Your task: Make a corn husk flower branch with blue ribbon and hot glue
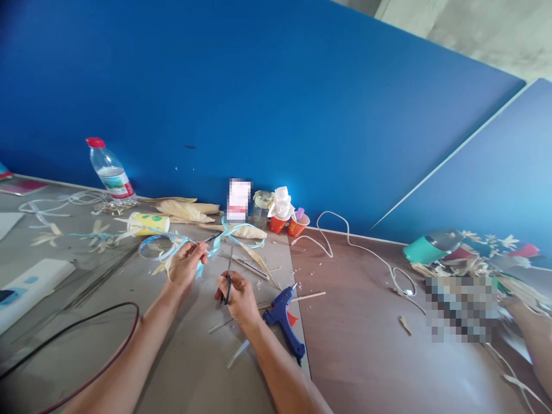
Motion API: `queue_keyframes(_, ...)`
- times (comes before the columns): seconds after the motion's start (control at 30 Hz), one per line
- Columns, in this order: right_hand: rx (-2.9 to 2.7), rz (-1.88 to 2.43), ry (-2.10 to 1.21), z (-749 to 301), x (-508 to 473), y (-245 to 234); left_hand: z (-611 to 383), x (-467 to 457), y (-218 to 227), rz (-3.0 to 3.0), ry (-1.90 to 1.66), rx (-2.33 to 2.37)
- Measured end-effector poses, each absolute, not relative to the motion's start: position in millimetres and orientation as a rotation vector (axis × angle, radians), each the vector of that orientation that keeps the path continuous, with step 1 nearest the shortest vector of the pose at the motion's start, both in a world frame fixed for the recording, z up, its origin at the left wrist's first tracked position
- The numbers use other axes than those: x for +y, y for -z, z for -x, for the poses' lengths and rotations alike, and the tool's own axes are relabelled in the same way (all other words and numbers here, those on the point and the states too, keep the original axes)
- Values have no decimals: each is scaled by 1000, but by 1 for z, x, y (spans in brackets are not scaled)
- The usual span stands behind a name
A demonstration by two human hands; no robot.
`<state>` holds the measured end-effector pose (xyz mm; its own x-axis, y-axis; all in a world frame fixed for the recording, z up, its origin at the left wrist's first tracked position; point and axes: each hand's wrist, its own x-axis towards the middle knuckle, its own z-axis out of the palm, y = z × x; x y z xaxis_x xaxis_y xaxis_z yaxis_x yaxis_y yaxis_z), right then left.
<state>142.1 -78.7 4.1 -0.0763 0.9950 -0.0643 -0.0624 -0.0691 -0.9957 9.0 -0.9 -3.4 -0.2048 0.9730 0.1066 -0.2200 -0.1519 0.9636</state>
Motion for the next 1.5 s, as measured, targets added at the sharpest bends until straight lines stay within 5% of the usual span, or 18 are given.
queue_keyframes(1.5,-1350,1378,-1160,-155,-75,-3,-3,5,4,-968,-1619,1077)
